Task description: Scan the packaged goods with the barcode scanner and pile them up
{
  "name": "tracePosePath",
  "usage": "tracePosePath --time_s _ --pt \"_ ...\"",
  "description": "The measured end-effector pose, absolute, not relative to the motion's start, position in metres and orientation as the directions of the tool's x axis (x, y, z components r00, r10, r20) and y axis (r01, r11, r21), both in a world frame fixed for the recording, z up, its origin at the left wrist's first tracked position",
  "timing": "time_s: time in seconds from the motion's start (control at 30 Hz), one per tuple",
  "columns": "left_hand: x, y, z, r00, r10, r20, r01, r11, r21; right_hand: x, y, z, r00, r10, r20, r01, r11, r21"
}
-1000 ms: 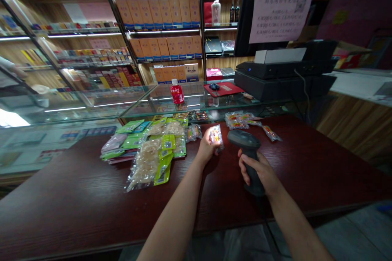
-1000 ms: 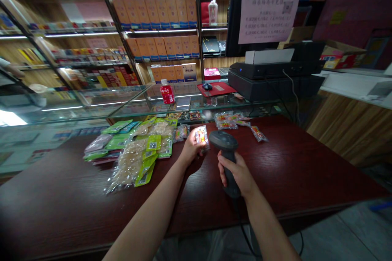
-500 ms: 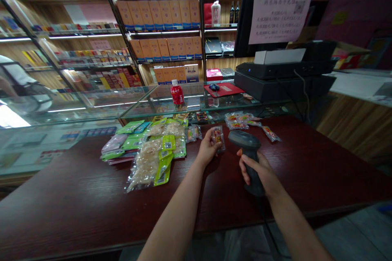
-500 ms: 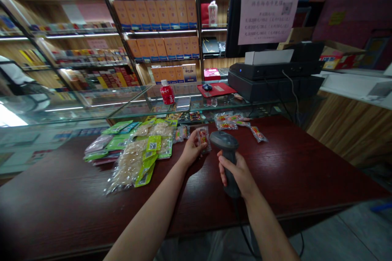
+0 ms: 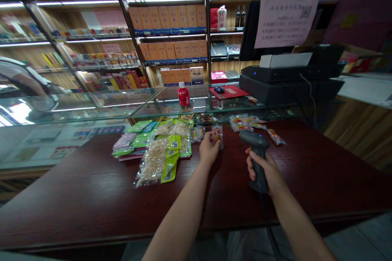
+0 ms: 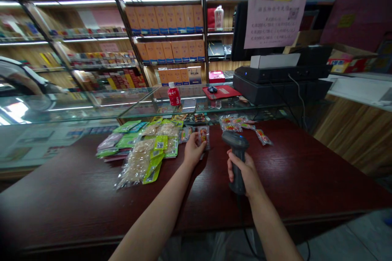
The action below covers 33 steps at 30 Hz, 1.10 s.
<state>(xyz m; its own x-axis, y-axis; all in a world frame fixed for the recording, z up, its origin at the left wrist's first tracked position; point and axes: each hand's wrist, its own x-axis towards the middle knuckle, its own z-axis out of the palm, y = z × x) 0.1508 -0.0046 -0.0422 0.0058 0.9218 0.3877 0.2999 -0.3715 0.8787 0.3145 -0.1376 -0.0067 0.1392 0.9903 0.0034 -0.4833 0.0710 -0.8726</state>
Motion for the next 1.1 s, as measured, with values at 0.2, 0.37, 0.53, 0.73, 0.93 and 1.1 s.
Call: tracePosePath --time_s 0.2,0.37,0.53,0.73,0.93,1.1 --pt "0.149 -0.009 -0.04 -0.088 0.92 0.381 0.439 -0.308 0.844 0.315 -0.134 -0.01 0.15 0.989 -0.007 -0.481 0.067 -0.874" --pt "0.145 -0.011 -0.026 -0.145 0.942 0.301 0.406 -0.221 0.887 0.315 -0.132 -0.013 0.183 0.983 -0.017 -0.467 0.071 -0.881" --pt "0.113 -0.021 -0.014 -0.207 0.946 0.248 0.417 -0.144 0.897 0.315 -0.132 -0.016 0.193 0.981 -0.022 -0.466 0.072 -0.882" --pt "0.085 -0.052 -0.01 -0.116 0.943 0.311 0.762 -0.117 0.637 0.316 -0.133 -0.017 0.183 0.983 -0.025 -0.454 0.062 -0.889" --pt "0.087 -0.074 -0.001 -0.01 0.917 0.399 0.973 -0.084 0.216 0.317 -0.134 -0.017 0.182 0.983 -0.033 -0.446 0.053 -0.893" --pt "0.086 -0.072 -0.006 0.266 0.884 0.385 0.941 -0.325 0.097 0.316 -0.133 -0.018 0.17 0.985 -0.036 -0.447 0.044 -0.894"
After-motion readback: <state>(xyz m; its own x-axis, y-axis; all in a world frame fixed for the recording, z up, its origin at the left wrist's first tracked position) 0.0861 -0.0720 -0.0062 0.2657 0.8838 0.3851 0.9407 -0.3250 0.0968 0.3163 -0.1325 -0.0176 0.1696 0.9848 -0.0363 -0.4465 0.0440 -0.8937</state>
